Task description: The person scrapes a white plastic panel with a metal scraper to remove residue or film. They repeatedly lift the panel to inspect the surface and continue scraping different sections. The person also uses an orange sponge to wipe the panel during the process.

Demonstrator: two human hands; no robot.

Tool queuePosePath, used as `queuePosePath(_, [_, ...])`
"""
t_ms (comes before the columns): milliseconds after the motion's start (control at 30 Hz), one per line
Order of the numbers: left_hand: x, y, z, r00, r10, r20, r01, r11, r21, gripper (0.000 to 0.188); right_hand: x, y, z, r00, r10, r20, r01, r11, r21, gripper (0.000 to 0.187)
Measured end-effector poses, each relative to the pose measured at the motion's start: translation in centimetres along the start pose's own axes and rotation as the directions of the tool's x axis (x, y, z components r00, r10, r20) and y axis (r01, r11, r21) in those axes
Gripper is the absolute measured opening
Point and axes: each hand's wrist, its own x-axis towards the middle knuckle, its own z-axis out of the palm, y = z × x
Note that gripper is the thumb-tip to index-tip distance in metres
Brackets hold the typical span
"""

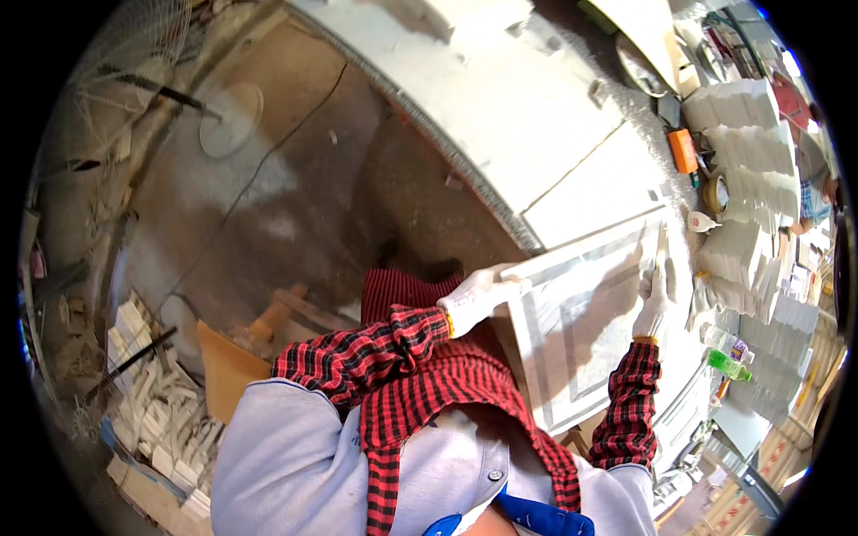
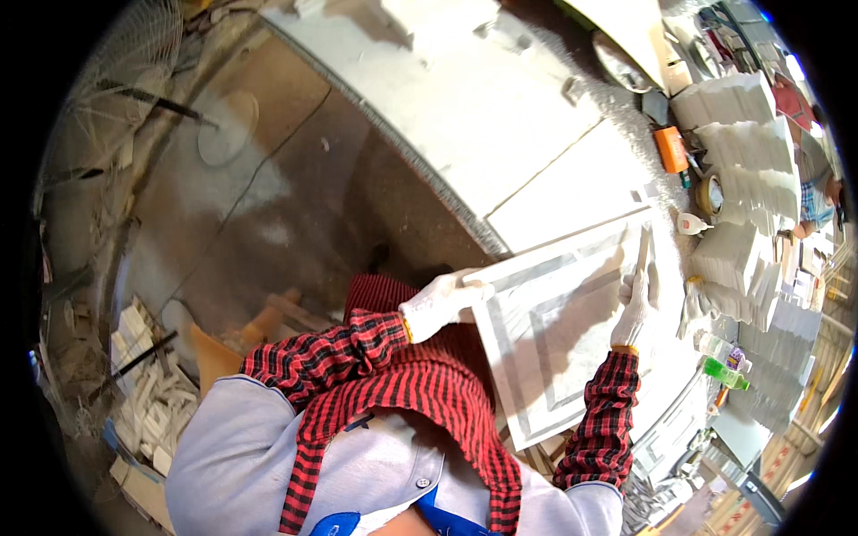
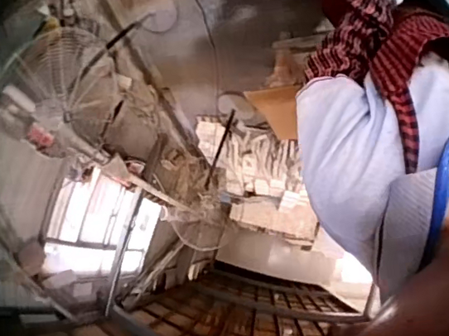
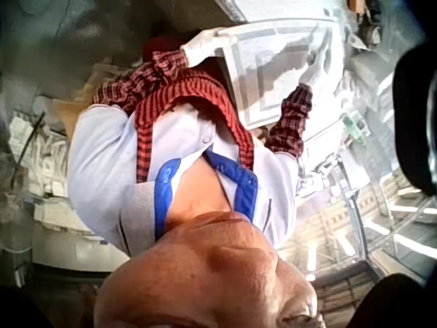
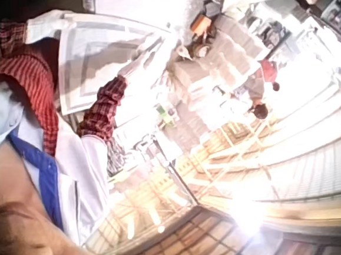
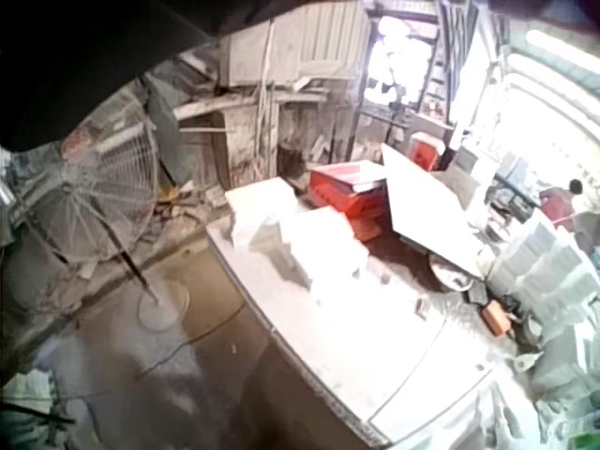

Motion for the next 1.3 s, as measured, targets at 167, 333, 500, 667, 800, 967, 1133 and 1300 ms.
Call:
queuePosePath(167, [-1.5,0.7,2.3,0.988,-0.064,-0.14,0.061,0.998,-0.021,0.037,2.5,2.6,-2.7,0.983,-0.094,-0.16,0.091,0.996,-0.023,0.043])
queuePosePath(333, [-3.5,-1.6,2.9,0.989,-0.091,-0.115,0.071,0.983,-0.167,0.039,3.2,2.8,-2.2,0.969,-0.186,-0.162,0.175,0.981,-0.083,0.036])
queuePosePath(500, [-3.1,-5.2,3.9,0.984,-0.127,-0.126,0.1,0.976,-0.195,0.039,4.6,3.0,-3.7,0.97,-0.214,-0.114,0.204,0.975,-0.092,0.035])
queuePosePath(667, [-2.0,-6.1,5.2,0.989,-0.125,-0.079,0.104,0.97,-0.222,0.041,6.5,2.9,-4.7,0.976,-0.197,-0.092,0.195,0.98,-0.03,0.033])
queuePosePath(800, [-2.2,0.0,2.1,0.983,-0.007,-0.182,0.018,0.998,0.057,0.039,6.5,4.3,-4.9,0.964,-0.239,-0.114,0.24,0.971,-0.007,0.03])
queuePosePath(967, [4.3,15.9,9.1,0.681,0.731,-0.025,0.023,0.013,1.0,0.058,6.2,3.6,-5.5,0.961,-0.223,-0.162,0.208,0.973,-0.101,0.028])
queuePosePath(1133, [24.3,18.4,23.9,0.717,0.205,0.666,-0.361,-0.709,0.606,0.054,6.4,3.5,-5.5,0.935,-0.307,-0.179,0.274,0.944,-0.185,0.027])
queuePosePath(1300, [40.0,18.6,26.3,0.537,0.139,0.832,-0.119,-0.964,0.238,0.044,6.9,4.4,-4.7,0.928,-0.345,-0.138,0.311,0.925,-0.218,0.027])
